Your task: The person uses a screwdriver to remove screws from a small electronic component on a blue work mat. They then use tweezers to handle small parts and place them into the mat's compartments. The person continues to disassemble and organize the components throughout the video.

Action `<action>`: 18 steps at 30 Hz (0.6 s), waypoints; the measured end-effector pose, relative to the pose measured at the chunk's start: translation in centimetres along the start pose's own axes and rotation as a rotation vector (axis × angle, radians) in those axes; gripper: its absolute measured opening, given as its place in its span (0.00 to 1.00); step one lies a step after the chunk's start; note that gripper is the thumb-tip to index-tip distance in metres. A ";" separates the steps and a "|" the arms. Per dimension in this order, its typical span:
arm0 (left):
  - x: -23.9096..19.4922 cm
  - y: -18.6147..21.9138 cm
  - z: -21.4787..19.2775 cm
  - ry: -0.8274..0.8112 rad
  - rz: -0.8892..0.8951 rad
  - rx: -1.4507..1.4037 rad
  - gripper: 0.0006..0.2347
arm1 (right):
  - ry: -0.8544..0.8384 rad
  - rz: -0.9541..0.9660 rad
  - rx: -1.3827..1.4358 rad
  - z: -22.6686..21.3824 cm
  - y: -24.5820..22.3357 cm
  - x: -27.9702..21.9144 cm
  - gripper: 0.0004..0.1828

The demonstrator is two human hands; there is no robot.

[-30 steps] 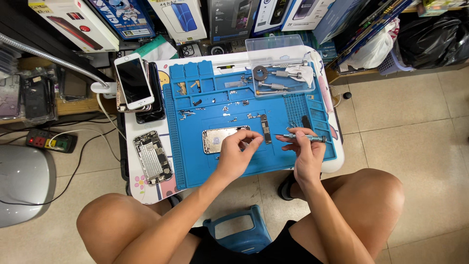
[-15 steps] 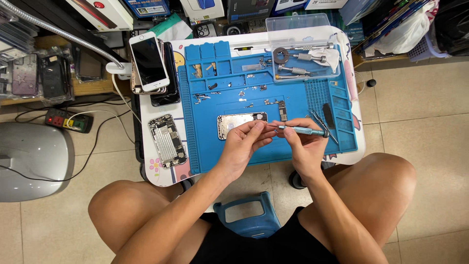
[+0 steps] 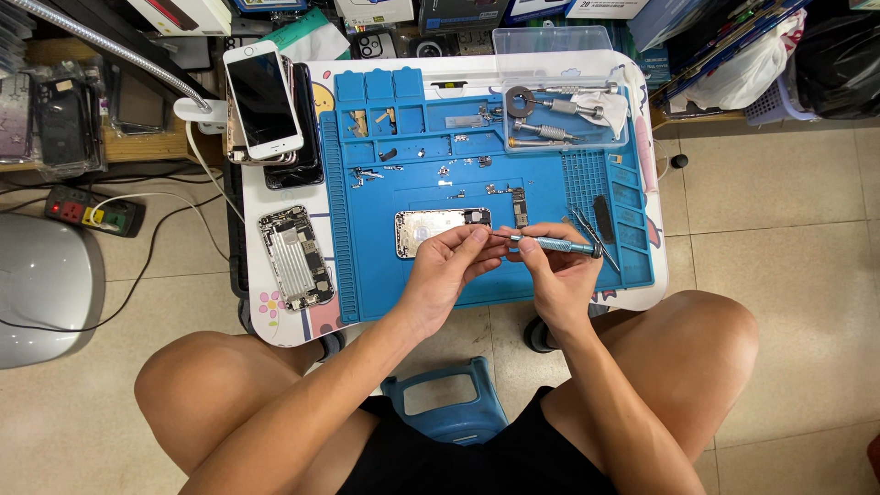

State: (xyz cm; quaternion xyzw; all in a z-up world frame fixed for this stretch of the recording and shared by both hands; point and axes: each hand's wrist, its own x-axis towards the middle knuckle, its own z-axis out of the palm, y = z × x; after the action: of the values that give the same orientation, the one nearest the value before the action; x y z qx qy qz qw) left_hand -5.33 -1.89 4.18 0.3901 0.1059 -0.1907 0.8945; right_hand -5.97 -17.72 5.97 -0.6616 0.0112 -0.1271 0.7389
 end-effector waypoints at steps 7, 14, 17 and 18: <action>0.1 0.1 -0.2 0.016 -0.013 0.006 0.13 | 0.006 0.002 0.000 0.6 -0.5 0.0 0.12; 0.6 0.5 -0.4 0.019 0.004 0.055 0.15 | 0.014 0.020 0.003 0.4 -0.4 0.2 0.12; 1.6 2.4 -1.2 0.056 0.327 0.631 0.08 | 0.010 0.009 -0.030 0.0 -0.2 1.0 0.11; 1.8 3.3 -1.5 0.070 0.608 1.108 0.03 | 0.004 0.000 -0.057 -0.3 0.0 1.2 0.10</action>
State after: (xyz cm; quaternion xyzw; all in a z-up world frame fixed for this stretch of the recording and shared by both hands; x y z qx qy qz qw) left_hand -2.35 0.86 4.72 0.8141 -0.0952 0.0584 0.5699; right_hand -4.87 -18.30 6.13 -0.6820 0.0162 -0.1279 0.7199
